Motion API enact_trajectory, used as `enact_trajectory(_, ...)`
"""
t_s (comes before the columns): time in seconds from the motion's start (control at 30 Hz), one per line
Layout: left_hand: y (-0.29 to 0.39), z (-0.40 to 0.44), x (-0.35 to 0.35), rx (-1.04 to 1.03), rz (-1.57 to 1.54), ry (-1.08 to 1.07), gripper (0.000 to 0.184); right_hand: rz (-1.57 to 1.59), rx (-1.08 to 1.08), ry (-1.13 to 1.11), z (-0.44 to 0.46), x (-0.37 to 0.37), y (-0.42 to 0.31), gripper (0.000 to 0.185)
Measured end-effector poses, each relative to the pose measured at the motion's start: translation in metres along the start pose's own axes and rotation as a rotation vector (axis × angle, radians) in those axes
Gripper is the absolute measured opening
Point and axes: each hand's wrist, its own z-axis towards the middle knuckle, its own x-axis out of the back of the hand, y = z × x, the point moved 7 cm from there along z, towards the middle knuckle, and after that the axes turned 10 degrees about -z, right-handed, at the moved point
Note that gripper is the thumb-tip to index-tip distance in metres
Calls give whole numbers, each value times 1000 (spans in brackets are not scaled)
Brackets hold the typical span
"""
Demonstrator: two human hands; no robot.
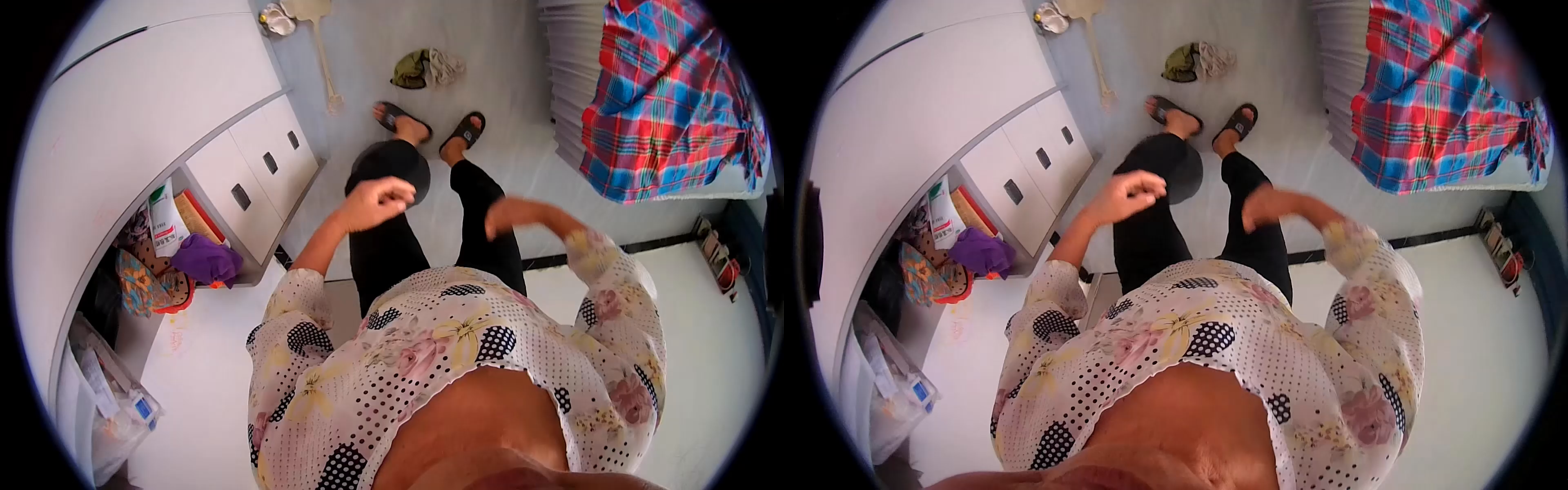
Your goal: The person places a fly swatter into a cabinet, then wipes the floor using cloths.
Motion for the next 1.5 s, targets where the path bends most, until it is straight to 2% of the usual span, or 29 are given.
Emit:
enact_trajectory(0.07,6,3,25,-52,23,154,22,-409,-44,273,24,51,41,17)
enact_trajectory(0.13,-4,7,54,0,68,272,21,-139,-675,406,42,97,82,23)
enact_trajectory(0.2,-13,5,73,18,94,308,20,-39,-582,649,69,103,87,27)
enact_trajectory(0.3,10,21,98,-5,123,373,18,-1,-586,649,110,96,104,31)
enact_trajectory(0.4,35,40,96,-24,180,406,17,-130,-624,584,105,79,98,36)
enact_trajectory(0.43,54,52,91,-167,309,395,18,-190,-732,537,88,84,93,43)
enact_trajectory(0.5,89,70,83,-426,579,371,19,-390,-814,514,55,73,125,48)
enact_trajectory(0.53,93,72,80,-386,544,357,20,-473,-848,501,47,71,124,51)
enact_trajectory(0.57,97,71,76,-345,509,343,20,-461,-967,355,36,51,127,67)
enact_trajectory(0.67,115,59,81,-212,361,290,22,-470,-971,144,39,34,92,85)
enact_trajectory(0.73,132,41,90,-119,230,288,23,-518,-887,134,53,4,87,92)
enact_trajectory(0.77,139,34,92,-89,115,282,24,-461,-854,92,56,-13,83,93)
enact_trajectory(0.93,173,8,85,-129,50,293,26,-180,-643,-140,59,-107,34,94)
enact_trajectory(1.0,179,4,75,-73,51,231,26,-40,-581,-166,45,-139,2,93)
enact_trajectory(1.1,179,-5,67,-60,-4,153,28,230,-307,-54,41,-170,-13,92)
enact_trajectory(1.2,178,-8,64,-28,-18,79,30,564,-7,-1,64,-141,-23,92)
enact_trajectory(1.23,175,-10,66,18,0,38,29,515,-24,-36,75,-141,-15,90)
enact_trajectory(1.33,166,-5,65,66,113,-11,30,193,-317,-480,91,-131,9,85)
enact_trajectory(1.37,161,-2,60,87,118,-11,30,30,-428,-491,93,-102,5,68)
enact_trajectory(1.43,155,5,54,76,216,-53,31,-133,-488,-217,107,-41,23,54)
enact_trajectory(1.5,144,7,50,111,246,-135,31,-284,-319,649,101,33,62,46)
